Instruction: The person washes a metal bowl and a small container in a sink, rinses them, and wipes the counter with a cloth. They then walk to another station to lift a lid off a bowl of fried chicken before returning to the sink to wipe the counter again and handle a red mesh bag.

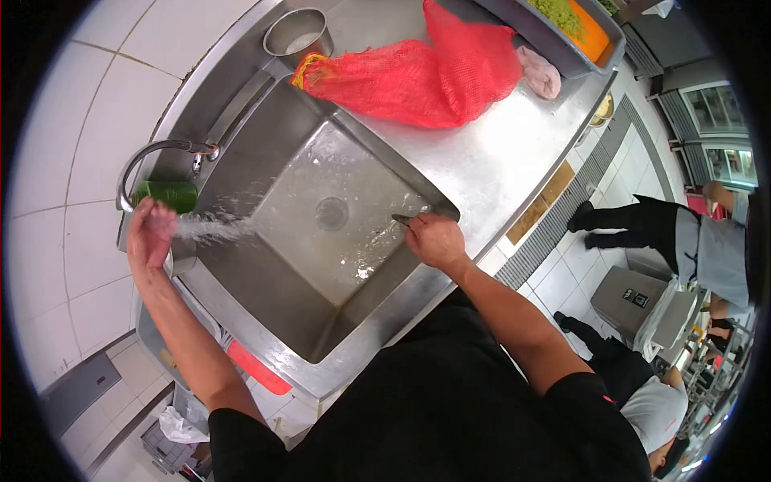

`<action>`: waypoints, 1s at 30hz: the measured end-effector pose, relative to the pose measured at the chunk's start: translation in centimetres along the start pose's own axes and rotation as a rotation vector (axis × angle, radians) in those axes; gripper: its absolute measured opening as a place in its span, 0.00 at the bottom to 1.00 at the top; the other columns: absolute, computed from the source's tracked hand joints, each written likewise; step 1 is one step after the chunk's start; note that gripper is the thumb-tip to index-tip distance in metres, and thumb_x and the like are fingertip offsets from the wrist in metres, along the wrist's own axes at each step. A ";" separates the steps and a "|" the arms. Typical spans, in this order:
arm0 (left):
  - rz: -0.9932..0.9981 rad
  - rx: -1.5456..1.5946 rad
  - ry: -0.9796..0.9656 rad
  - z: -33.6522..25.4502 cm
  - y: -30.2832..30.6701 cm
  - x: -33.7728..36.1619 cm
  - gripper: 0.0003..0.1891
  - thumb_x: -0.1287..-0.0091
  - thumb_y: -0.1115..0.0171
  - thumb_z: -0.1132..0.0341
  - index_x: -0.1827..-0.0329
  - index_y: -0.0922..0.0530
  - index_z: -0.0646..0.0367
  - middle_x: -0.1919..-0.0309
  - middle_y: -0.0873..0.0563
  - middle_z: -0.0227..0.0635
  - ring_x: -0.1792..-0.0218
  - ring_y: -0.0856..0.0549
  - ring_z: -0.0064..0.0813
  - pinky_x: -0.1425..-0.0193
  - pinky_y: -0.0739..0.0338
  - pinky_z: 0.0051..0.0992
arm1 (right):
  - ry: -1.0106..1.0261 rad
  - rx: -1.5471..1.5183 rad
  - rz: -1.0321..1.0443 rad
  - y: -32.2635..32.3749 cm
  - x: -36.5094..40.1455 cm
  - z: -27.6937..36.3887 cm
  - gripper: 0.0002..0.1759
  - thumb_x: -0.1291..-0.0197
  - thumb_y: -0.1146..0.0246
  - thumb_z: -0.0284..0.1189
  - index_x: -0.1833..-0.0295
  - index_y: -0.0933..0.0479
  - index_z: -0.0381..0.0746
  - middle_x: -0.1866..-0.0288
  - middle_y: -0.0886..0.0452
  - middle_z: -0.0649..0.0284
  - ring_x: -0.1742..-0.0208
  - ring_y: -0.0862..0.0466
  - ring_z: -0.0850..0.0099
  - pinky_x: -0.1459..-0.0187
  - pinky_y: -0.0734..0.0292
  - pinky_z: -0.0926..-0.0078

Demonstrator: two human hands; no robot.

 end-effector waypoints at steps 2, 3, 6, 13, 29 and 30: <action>-0.345 0.018 -0.088 -1.0 4.4 1.1 0.14 0.33 0.39 0.66 0.48 0.24 0.62 0.52 0.19 0.42 0.46 0.19 0.38 0.36 0.25 0.37 | -0.012 -0.020 0.001 0.1 -0.1 0.1 0.09 0.45 0.40 0.34 0.72 0.22 0.40 0.71 0.20 0.60 0.69 0.18 0.58 0.66 0.21 0.60; -0.683 0.045 -0.182 -1.6 5.5 2.7 0.16 0.33 0.39 0.66 0.45 0.25 0.63 0.46 0.20 0.46 0.41 0.22 0.41 0.33 0.27 0.37 | -0.024 -0.030 0.002 0.1 -0.2 0.0 0.09 0.45 0.40 0.33 0.72 0.22 0.40 0.71 0.20 0.60 0.69 0.18 0.58 0.66 0.21 0.60; -0.745 0.193 -0.271 -1.6 5.8 1.4 0.30 0.31 0.41 0.66 0.30 0.43 0.66 0.29 0.41 0.53 0.28 0.39 0.46 0.24 0.40 0.41 | 0.009 -0.016 -0.023 -0.3 -0.2 0.0 0.08 0.46 0.40 0.33 0.72 0.22 0.40 0.72 0.20 0.60 0.70 0.18 0.58 0.67 0.21 0.60; -0.841 0.233 -0.266 -3.3 10.0 0.4 0.44 0.31 0.42 0.67 0.23 0.66 0.61 0.24 0.56 0.53 0.23 0.53 0.47 0.21 0.52 0.44 | 0.010 -0.017 -0.014 -0.3 -0.3 0.1 0.07 0.47 0.39 0.32 0.72 0.22 0.40 0.72 0.20 0.60 0.71 0.18 0.58 0.69 0.22 0.59; -0.718 -0.561 -0.010 -3.3 4.1 2.1 0.16 0.32 0.40 0.62 0.53 0.21 0.71 0.58 0.14 0.45 0.57 0.13 0.33 0.51 0.18 0.27 | 0.008 0.007 0.028 -0.6 -0.3 0.1 0.09 0.44 0.40 0.34 0.72 0.22 0.40 0.70 0.20 0.60 0.67 0.17 0.59 0.64 0.22 0.61; -0.691 -0.604 0.077 -2.4 2.4 1.7 0.16 0.32 0.41 0.62 0.53 0.21 0.70 0.58 0.14 0.46 0.56 0.13 0.33 0.51 0.18 0.27 | 0.004 0.000 0.028 -0.5 -0.2 0.1 0.10 0.43 0.40 0.34 0.71 0.22 0.40 0.70 0.20 0.60 0.67 0.17 0.60 0.64 0.21 0.61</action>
Point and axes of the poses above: each hand's wrist, its own x-axis away from the middle knuckle, its own y-axis out of the back of the hand, z = x × y, the point moved 8 cm from there along -x, towards the middle knuckle
